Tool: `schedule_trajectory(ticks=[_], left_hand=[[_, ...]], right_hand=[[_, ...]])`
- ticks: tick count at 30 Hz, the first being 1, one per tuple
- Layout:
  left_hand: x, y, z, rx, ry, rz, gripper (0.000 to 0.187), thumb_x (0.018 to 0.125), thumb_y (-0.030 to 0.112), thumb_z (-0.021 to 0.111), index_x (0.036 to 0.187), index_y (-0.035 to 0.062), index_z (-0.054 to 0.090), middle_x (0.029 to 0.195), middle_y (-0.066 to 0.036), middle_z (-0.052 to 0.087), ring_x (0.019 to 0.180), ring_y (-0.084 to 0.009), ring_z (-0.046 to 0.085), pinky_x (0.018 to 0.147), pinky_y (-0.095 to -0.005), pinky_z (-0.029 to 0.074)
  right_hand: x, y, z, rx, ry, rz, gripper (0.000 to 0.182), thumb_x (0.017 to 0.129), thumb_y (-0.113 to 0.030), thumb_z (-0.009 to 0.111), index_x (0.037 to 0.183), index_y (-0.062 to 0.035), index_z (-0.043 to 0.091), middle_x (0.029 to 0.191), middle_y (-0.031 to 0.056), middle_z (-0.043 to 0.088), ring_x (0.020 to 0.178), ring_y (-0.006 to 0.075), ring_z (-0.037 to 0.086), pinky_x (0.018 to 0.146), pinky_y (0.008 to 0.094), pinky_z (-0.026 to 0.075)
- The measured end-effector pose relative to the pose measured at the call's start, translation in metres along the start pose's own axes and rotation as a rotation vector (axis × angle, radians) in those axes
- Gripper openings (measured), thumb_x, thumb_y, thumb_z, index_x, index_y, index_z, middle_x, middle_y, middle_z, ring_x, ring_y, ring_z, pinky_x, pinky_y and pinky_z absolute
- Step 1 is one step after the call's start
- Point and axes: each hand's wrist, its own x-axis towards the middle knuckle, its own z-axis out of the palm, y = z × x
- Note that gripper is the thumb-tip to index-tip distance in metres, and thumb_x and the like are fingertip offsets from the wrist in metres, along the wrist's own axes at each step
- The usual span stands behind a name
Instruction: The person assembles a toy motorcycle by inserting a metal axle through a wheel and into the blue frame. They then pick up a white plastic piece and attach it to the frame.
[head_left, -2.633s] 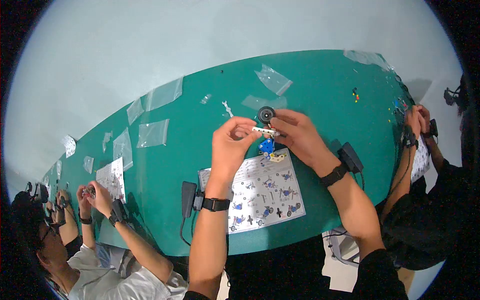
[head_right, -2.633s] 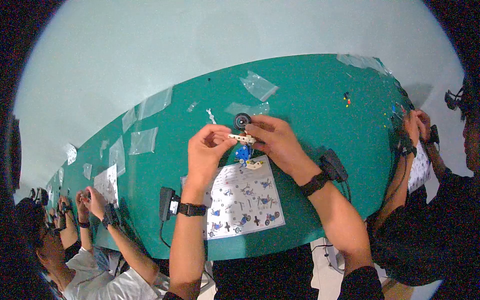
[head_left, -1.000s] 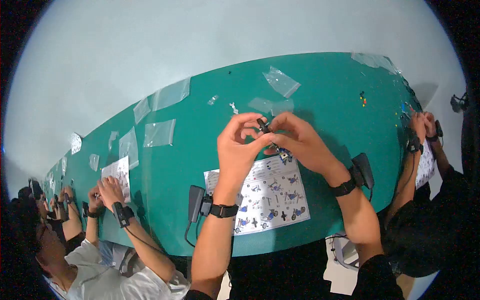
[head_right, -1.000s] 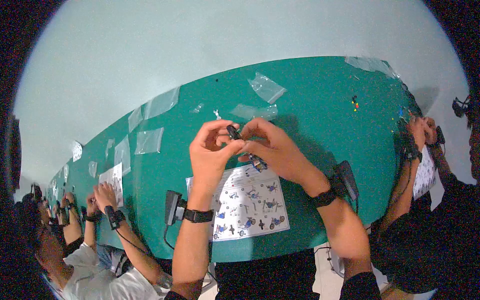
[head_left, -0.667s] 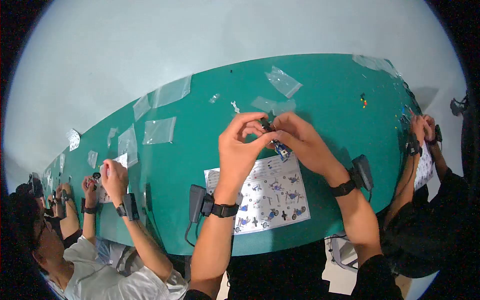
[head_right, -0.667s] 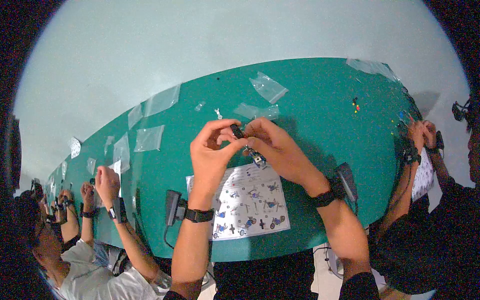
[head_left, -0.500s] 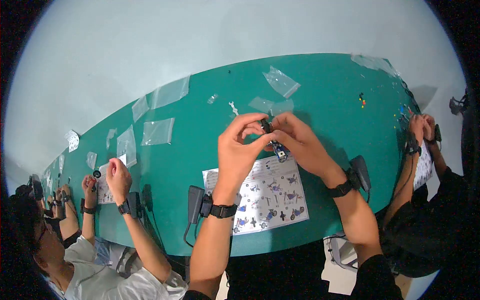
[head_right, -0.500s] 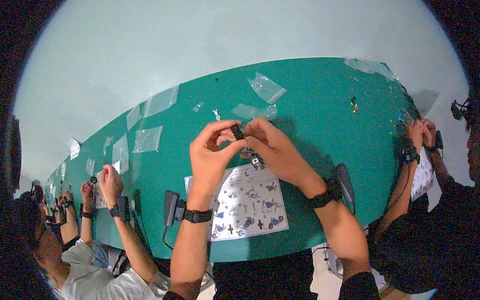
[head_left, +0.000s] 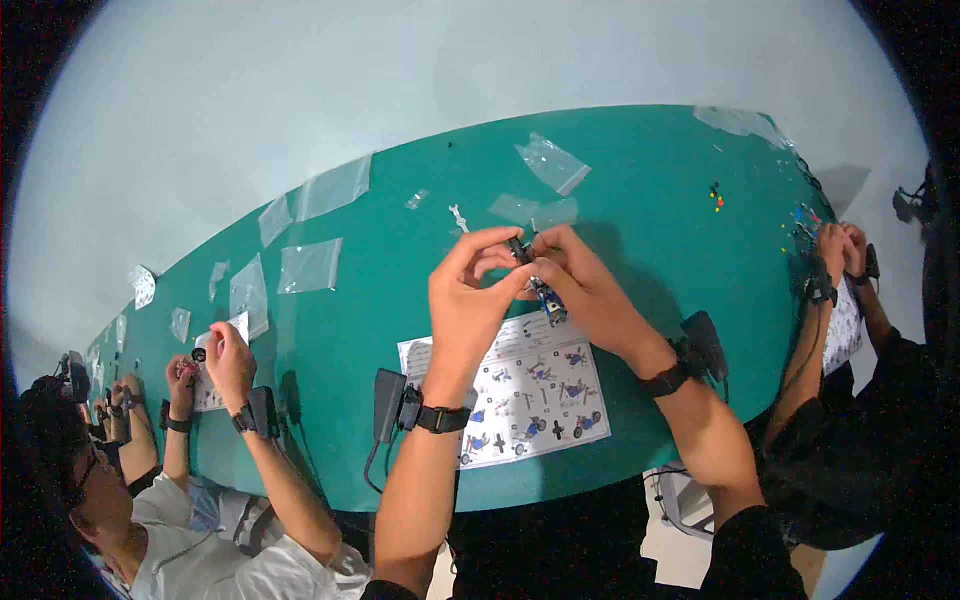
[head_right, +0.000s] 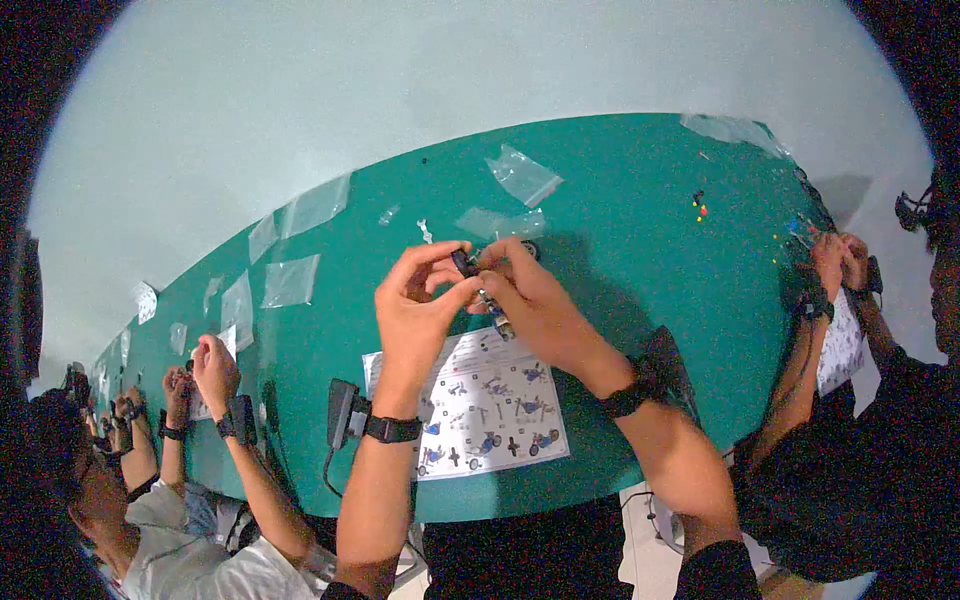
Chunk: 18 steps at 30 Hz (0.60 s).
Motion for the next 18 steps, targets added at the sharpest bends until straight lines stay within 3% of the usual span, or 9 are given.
schedule_trajectory(ticks=[7,10,16,18], left_hand=[[-0.001,-0.003,-0.001,-0.021,-0.007,-0.008,0.042,0.081,-0.015,0.079,0.120,-0.0038,0.070,0.121,-0.013,0.071,0.097,-0.0135,0.069,0.087,-0.0266,0.060],[0.002,-0.004,-0.002,0.014,-0.041,0.057,0.045,0.079,-0.012,0.083,0.121,0.0015,0.074,0.117,-0.007,0.069,0.095,-0.0118,0.067,0.084,-0.0246,0.059],[0.002,-0.008,-0.010,-0.047,-0.059,-0.093,0.045,0.079,-0.011,0.084,0.122,0.0011,0.074,0.114,-0.008,0.070,0.094,-0.0121,0.069,0.083,-0.0246,0.060],[0.002,-0.008,-0.009,-0.040,-0.050,-0.056,0.045,0.080,-0.010,0.084,0.122,0.0014,0.075,0.112,-0.007,0.070,0.093,-0.0123,0.070,0.082,-0.0246,0.060]], right_hand=[[0.001,0.005,0.003,0.095,0.020,0.046,0.019,0.111,-0.017,0.051,0.122,-0.0015,0.049,0.112,0.0098,0.064,0.096,0.0145,0.070,0.084,0.0294,0.057],[0.003,0.006,-0.001,0.122,0.012,0.074,0.019,0.111,-0.016,0.052,0.122,-0.0017,0.050,0.111,0.0092,0.064,0.096,0.0138,0.069,0.084,0.0287,0.058],[0.006,0.011,0.002,0.178,0.030,0.008,0.016,0.110,-0.014,0.053,0.120,-0.0011,0.050,0.105,0.0085,0.067,0.094,0.0138,0.070,0.082,0.0277,0.059],[0.005,0.005,0.001,0.183,0.018,0.000,0.015,0.110,-0.013,0.055,0.119,-0.0010,0.051,0.103,0.0083,0.068,0.093,0.0138,0.071,0.082,0.0281,0.059]])
